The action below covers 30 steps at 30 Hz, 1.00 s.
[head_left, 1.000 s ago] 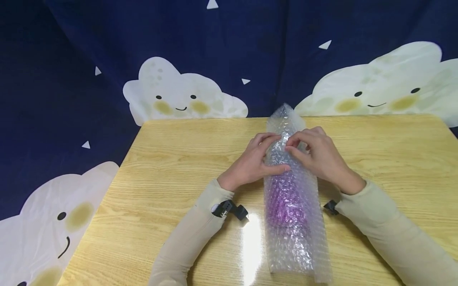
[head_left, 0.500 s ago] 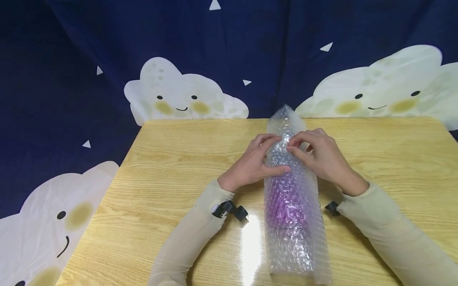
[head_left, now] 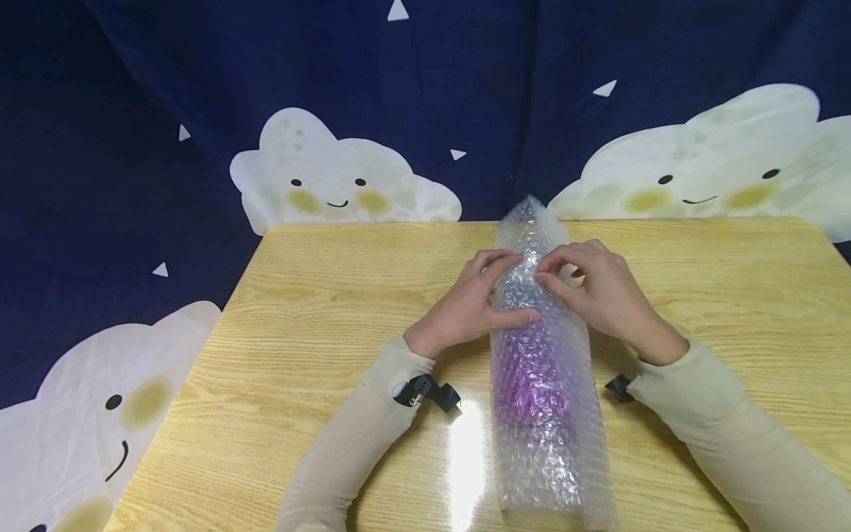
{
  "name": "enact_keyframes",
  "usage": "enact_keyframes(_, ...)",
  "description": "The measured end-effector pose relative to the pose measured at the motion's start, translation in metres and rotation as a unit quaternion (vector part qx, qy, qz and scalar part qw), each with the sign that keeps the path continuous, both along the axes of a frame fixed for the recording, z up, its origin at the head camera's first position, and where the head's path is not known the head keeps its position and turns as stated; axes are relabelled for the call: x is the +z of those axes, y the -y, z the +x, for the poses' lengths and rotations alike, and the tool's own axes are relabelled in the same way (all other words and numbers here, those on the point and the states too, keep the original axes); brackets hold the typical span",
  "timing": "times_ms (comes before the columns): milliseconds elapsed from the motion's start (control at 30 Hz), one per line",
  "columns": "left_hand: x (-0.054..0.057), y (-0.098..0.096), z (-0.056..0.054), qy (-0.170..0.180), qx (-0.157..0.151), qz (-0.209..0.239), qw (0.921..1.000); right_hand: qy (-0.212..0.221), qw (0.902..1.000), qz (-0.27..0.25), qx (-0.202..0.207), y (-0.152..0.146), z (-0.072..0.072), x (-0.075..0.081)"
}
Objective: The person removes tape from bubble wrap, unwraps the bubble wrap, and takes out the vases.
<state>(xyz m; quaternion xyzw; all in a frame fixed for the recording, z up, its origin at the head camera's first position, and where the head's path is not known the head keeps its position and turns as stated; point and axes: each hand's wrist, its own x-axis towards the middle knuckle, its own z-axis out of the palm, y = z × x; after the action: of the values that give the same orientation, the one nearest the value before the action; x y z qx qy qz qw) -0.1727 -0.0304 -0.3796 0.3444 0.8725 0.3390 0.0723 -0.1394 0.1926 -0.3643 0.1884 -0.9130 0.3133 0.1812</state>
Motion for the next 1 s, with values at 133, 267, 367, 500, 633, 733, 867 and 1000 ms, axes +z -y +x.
enact_keyframes(133,0.0,0.0,0.0,0.003,0.0,-0.001,1.0,0.004,1.0,-0.002,-0.005,0.0,0.001,0.002)
enact_keyframes(267,0.0,0.0,0.0,0.006,0.0,-0.003,1.0,0.003,0.9999,0.001,-0.01,-0.001,0.002,0.003)
enact_keyframes(367,0.0,0.001,0.0,0.009,0.001,-0.001,1.0,0.002,0.9999,0.002,-0.014,-0.001,0.003,0.004)
enact_keyframes(500,-0.001,0.001,0.0,0.007,0.001,0.003,1.0,0.003,0.9999,0.001,-0.015,-0.001,0.004,0.003)
enact_keyframes(633,-0.001,0.001,0.0,0.003,-0.002,0.005,1.0,0.003,0.9999,0.004,-0.015,-0.001,0.006,0.002)
enact_keyframes(733,0.0,0.0,0.001,0.0,-0.001,0.004,1.0,0.005,0.9998,0.009,-0.017,-0.001,0.01,0.002)
enact_keyframes(867,0.001,0.0,0.001,0.002,0.0,0.002,1.0,0.004,0.9997,0.013,-0.019,-0.001,0.014,0.003)
enact_keyframes(1000,0.001,0.001,0.001,0.01,-0.001,0.003,0.9999,0.001,0.9998,0.011,-0.016,0.0,0.019,0.004)
